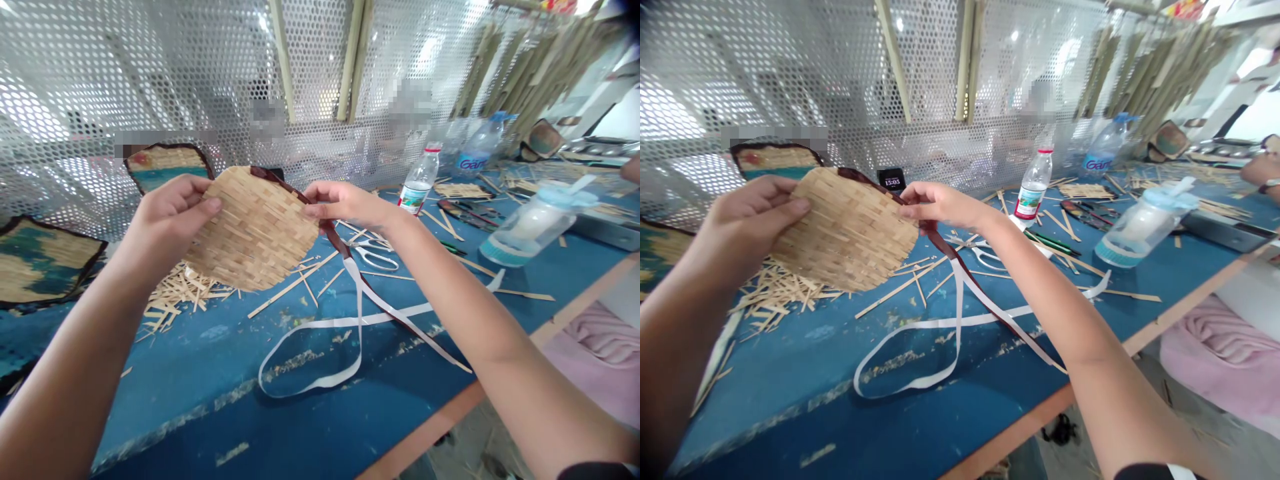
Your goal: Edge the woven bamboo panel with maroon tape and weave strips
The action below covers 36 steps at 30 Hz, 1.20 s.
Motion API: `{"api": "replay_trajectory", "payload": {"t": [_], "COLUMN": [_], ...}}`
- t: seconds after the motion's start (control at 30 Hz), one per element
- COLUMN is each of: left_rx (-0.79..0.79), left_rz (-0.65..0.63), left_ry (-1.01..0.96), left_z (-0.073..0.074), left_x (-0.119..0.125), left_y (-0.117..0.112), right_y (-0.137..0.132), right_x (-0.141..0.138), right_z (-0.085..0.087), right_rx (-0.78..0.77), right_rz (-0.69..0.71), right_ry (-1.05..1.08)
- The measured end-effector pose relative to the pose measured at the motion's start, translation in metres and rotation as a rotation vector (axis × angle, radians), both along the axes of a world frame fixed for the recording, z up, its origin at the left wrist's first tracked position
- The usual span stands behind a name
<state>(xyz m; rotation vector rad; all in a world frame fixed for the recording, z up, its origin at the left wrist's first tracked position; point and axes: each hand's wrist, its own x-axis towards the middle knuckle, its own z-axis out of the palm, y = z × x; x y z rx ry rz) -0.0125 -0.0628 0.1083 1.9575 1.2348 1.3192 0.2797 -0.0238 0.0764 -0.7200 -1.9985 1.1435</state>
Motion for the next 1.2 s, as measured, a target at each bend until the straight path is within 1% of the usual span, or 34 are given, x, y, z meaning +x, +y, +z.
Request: {"api": "replay_trajectory", "payload": {"t": [0.1, 0.23, 0.37, 0.43, 0.53, 0.6, 0.67, 0.8, 0.87, 1.0, 1.07, 1.2], "left_rx": [-0.003, -0.019, -0.056, -0.085, -0.131, -0.159, -0.179, -0.189, -0.166, -0.155, -0.151, -0.127], "left_rz": [0.017, 0.043, 0.016, 0.002, -0.023, -0.057, -0.05, 0.041, 0.039, 0.011, 0.011, 0.032], "left_ry": [-0.006, -0.029, -0.051, -0.058, -0.038, -0.037, -0.051, -0.067, -0.079, -0.112, -0.127, -0.118], "left_z": [0.0, 0.0, -0.002, -0.005, -0.01, -0.013, -0.015, -0.013, -0.011, -0.008, -0.008, -0.007], "left_x": [-0.003, -0.005, -0.008, -0.012, -0.018, -0.021, -0.023, -0.024, -0.024, -0.022, -0.021, -0.02], "left_y": [0.002, 0.005, 0.011, 0.015, 0.022, 0.025, 0.027, 0.027, 0.026, 0.025, 0.025, 0.023], "right_y": [0.003, 0.004, 0.008, 0.011, 0.012, 0.008, 0.001, -0.016, -0.022, -0.029, -0.03, -0.032], "right_x": [0.006, 0.009, 0.011, 0.014, 0.023, 0.026, 0.026, 0.014, 0.007, -0.001, -0.003, -0.004], "right_z": [0.001, 0.0, -0.003, -0.003, 0.001, 0.005, 0.009, 0.016, 0.018, 0.018, 0.018, 0.018], "right_rx": [0.019, -0.029, -0.002, 0.052, 0.165, 0.22, 0.275, 0.41, 0.49, 0.654, 0.696, 0.745], "right_rz": [0.001, 0.037, 0.016, -0.048, -0.197, -0.25, -0.278, -0.315, -0.318, -0.369, -0.387, -0.417], "right_ry": [-0.041, -0.089, -0.115, -0.133, -0.175, -0.219, -0.277, -0.393, -0.46, -0.604, -0.644, -0.659]}}
